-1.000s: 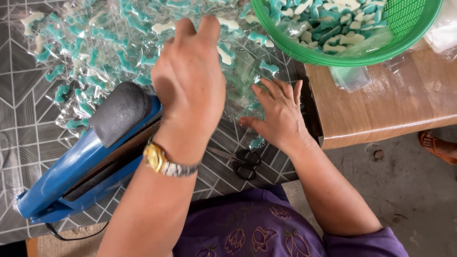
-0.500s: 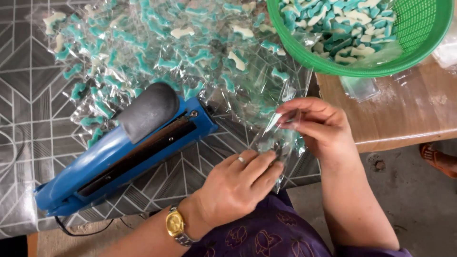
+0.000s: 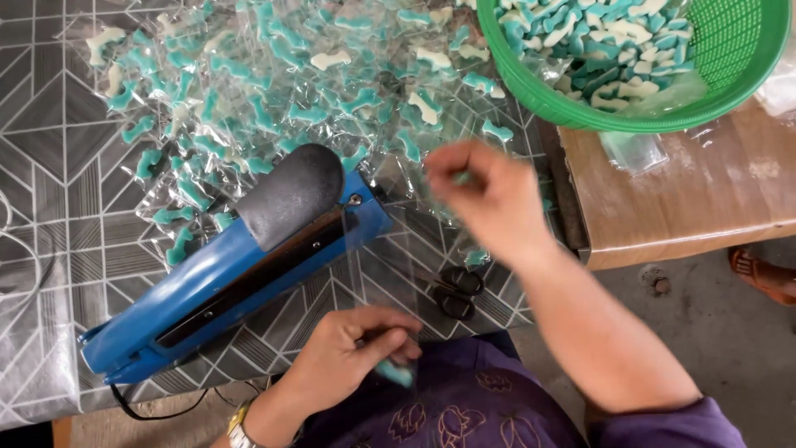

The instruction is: Sealing small plastic bags containing shark-shaped candies using a manual heat sealer

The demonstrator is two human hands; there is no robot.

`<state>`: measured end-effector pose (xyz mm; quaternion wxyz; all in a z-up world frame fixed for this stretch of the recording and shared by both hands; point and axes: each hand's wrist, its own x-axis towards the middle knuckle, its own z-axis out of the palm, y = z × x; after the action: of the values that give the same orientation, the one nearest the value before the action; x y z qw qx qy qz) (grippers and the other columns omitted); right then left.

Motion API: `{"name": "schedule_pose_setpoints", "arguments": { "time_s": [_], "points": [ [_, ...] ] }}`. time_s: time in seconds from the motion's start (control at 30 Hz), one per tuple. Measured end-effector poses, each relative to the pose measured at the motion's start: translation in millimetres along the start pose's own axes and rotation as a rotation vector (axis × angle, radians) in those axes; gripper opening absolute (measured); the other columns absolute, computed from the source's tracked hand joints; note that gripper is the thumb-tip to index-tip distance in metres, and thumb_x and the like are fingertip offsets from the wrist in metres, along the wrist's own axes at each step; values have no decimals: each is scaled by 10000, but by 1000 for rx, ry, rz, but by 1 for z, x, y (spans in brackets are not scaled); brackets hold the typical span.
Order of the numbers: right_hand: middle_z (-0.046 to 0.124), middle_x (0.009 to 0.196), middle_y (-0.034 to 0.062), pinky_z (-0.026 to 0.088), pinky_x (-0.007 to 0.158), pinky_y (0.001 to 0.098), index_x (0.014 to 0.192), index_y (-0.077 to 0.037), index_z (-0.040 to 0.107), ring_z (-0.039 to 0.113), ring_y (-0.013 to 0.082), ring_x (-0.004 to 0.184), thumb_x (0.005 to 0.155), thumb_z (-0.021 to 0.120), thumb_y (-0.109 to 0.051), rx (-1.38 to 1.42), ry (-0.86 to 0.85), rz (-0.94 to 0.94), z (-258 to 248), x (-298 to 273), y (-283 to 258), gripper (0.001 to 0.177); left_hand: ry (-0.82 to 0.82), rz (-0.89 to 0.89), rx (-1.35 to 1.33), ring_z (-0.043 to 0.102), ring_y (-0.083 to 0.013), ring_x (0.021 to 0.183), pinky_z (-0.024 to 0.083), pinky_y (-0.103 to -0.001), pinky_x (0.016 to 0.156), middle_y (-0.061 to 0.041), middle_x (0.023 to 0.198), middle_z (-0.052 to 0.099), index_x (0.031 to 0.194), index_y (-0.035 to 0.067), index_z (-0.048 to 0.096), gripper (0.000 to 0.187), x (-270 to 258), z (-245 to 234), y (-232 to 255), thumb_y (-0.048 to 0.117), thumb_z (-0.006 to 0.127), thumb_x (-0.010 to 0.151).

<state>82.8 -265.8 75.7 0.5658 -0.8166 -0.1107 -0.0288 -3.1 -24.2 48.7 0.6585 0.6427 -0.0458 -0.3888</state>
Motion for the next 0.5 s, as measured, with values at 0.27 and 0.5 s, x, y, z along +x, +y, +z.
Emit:
{"name": "schedule_pose_setpoints", "arguments": {
  "time_s": [0.27, 0.5],
  "points": [
    [27, 1759, 122, 214, 1278, 484, 1656, -74, -37, 132, 338, 1592, 918, 741, -620, -584, -116, 766, 18, 116, 26, 1203, -212, 304, -363, 768, -260, 784, 674, -353, 715, -178, 932, 766, 1133, -66, 737, 210, -1, -38, -64, 80, 650, 1009],
    [536, 1363, 181, 685, 750, 344, 1468, -20, 263, 755, 247, 934, 898, 816, -109, -135, 147, 679, 19, 172, 62, 800, -205, 325, -146, 737, -172, 847, 624, -281, 730, -104, 950, 777, 1128, 5, 773, 211, 0, -39, -60, 140, 688, 991]
  ]
}}
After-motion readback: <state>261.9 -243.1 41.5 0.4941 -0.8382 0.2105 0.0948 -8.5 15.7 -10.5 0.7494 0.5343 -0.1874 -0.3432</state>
